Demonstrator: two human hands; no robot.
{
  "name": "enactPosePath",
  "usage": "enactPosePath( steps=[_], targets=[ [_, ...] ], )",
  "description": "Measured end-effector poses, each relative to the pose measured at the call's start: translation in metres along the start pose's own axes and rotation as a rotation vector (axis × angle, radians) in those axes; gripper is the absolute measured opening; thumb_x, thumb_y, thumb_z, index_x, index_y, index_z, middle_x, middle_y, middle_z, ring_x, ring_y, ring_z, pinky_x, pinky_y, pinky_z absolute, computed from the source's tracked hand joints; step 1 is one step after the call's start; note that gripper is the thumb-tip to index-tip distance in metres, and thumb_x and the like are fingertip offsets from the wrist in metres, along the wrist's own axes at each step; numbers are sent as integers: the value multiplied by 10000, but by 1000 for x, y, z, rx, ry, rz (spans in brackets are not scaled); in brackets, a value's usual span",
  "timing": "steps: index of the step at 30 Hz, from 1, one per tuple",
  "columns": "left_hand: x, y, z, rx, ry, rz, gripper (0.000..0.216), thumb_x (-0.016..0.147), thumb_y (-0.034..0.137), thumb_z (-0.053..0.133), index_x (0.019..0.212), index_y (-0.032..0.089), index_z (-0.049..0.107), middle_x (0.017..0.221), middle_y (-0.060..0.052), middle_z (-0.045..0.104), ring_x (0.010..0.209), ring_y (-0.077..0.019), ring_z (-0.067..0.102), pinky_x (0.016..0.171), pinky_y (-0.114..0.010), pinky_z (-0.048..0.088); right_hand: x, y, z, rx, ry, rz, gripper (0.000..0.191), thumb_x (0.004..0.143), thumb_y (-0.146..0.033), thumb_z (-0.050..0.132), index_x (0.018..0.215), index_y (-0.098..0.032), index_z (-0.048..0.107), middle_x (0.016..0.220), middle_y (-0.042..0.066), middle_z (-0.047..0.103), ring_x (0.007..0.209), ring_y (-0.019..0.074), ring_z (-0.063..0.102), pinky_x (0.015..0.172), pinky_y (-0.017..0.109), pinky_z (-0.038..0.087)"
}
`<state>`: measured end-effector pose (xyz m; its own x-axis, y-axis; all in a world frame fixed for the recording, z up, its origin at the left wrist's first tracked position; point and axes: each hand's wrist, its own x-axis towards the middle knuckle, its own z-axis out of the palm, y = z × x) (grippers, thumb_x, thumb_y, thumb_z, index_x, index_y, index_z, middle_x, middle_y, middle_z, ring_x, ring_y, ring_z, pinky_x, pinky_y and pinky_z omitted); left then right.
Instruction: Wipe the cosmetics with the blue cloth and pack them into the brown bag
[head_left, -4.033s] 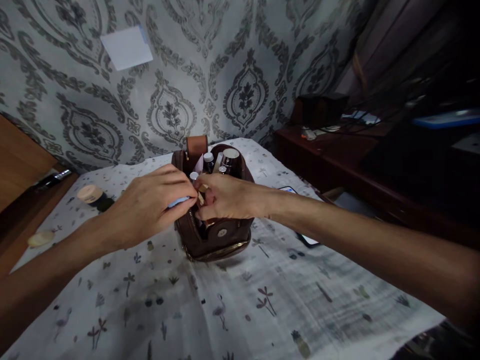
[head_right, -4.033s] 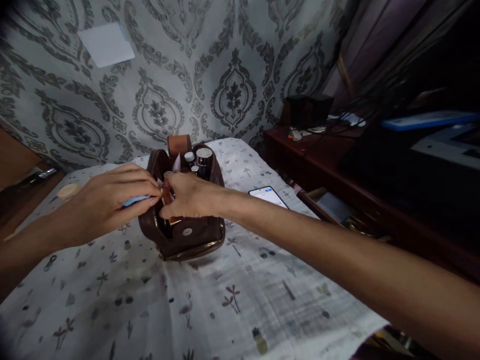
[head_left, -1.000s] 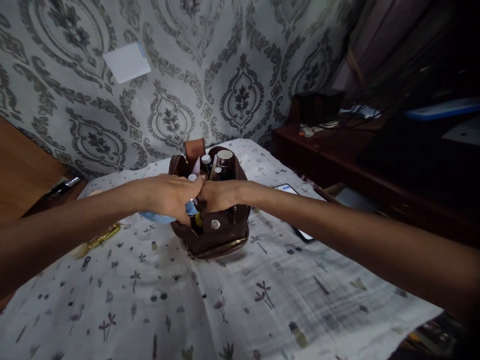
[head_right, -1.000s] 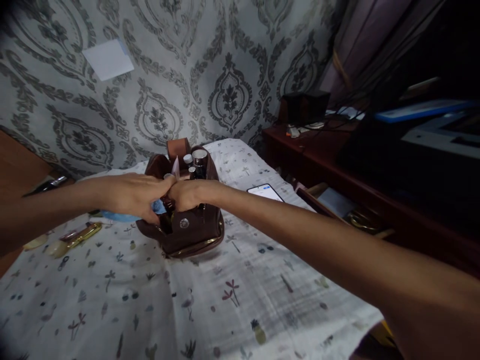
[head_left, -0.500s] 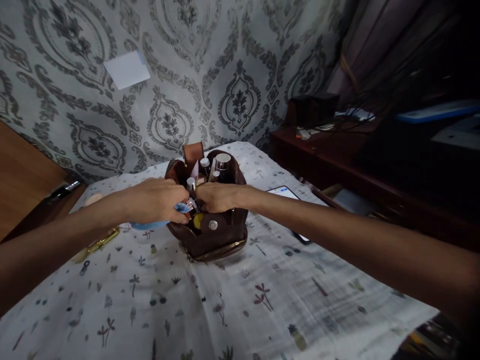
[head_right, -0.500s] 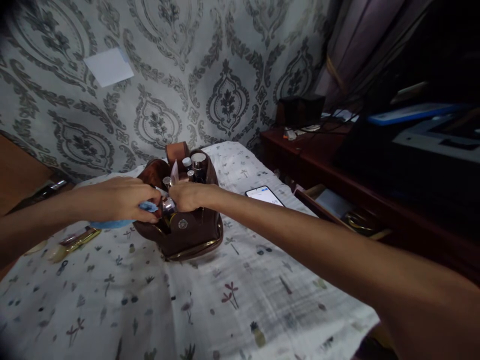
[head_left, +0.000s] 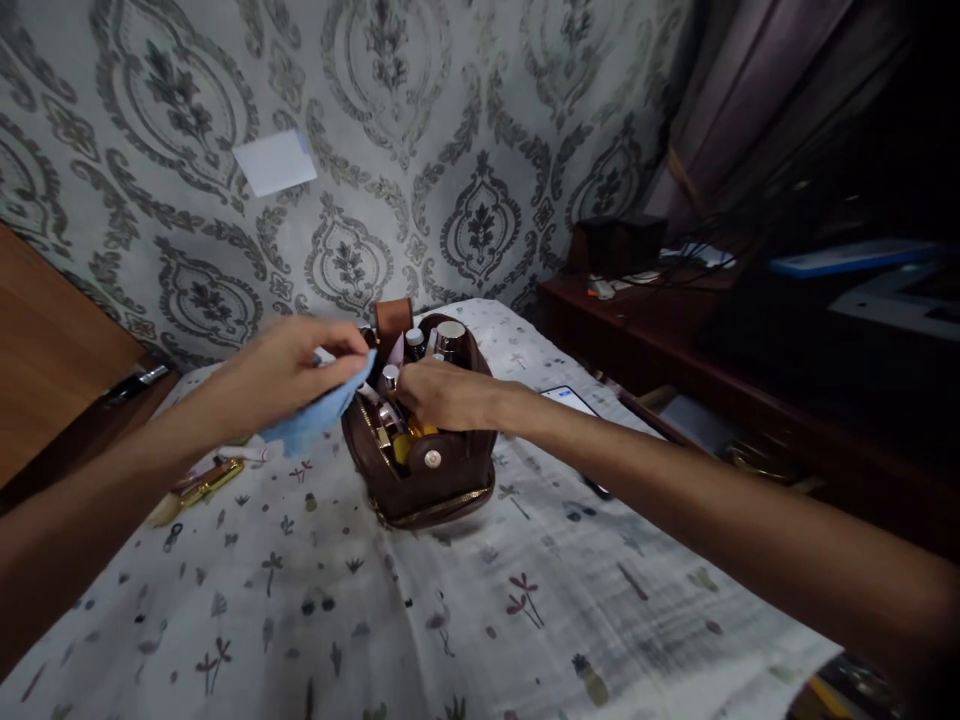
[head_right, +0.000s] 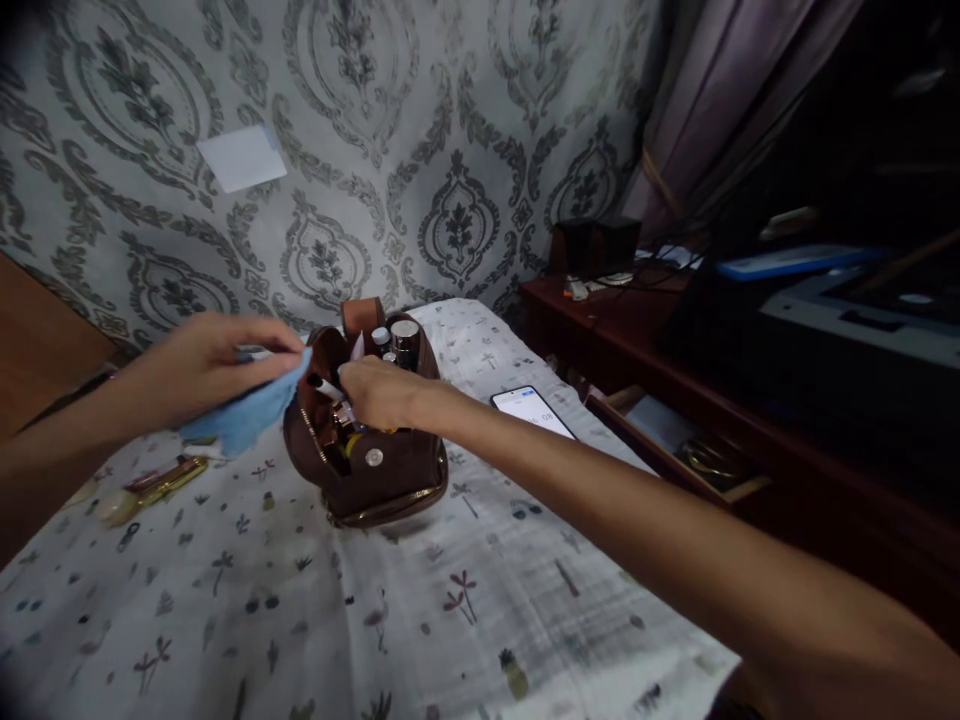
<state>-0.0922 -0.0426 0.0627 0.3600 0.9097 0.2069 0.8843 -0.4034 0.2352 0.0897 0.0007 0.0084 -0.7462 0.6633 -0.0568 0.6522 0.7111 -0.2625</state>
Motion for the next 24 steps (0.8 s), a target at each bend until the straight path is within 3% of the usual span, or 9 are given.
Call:
enactPosePath(
  steps=[3,7,11,16,20,24],
  targets=[
    [-3,-19,-1,-89,149,-91,329,819,492,516,845,208,680,847,-45,711,774,-224,622,664,-296,460,-2,-1,-3,5,67,51,242,947,-147,518,862,-114,741,855,127,737,820,205,666,633,258,385],
    [-5,-46,24,-273,114,-207,392,775,550,566,924,193,631,855,-52,686,757,-215,638,651,-294,493,3,-1,1,22,178,46,247,938,-149,507,875,-127,745,882,103,737,834,193,654,672,264,385],
    [-12,-49,47,-468,84,-282,562,791,586,582,1210,213,537,925,-32,645,688,-171,623,593,-270,485,17,-7,5,-4,344,23,222,926,-161,542,1020,-150,742,1123,113,701,1014,209,634,790,266,423],
    [-17,-44,51,-496,75,-257,583,823,569,579,1299,242,502,979,-25,617,700,-149,602,604,-257,482,47,-19,8,-112,243,47,280,891,-129,581,1141,-107,705,1255,176,661,1158,279,595,937,335,455],
    [-19,-48,52,-499,70,-253,554,840,579,567,1268,231,516,983,-25,611,701,-144,594,594,-250,479,66,-26,11,-82,214,135,302,952,-140,492,1179,-116,689,1213,185,694,1230,294,582,952,363,470],
    [-20,-49,52,-497,63,-255,513,854,573,560,1227,222,533,968,-20,617,729,-149,607,629,-260,492,69,-25,11,-17,245,178,297,936,-185,534,1176,-126,698,1183,200,713,1164,281,641,876,327,487]
  ],
)
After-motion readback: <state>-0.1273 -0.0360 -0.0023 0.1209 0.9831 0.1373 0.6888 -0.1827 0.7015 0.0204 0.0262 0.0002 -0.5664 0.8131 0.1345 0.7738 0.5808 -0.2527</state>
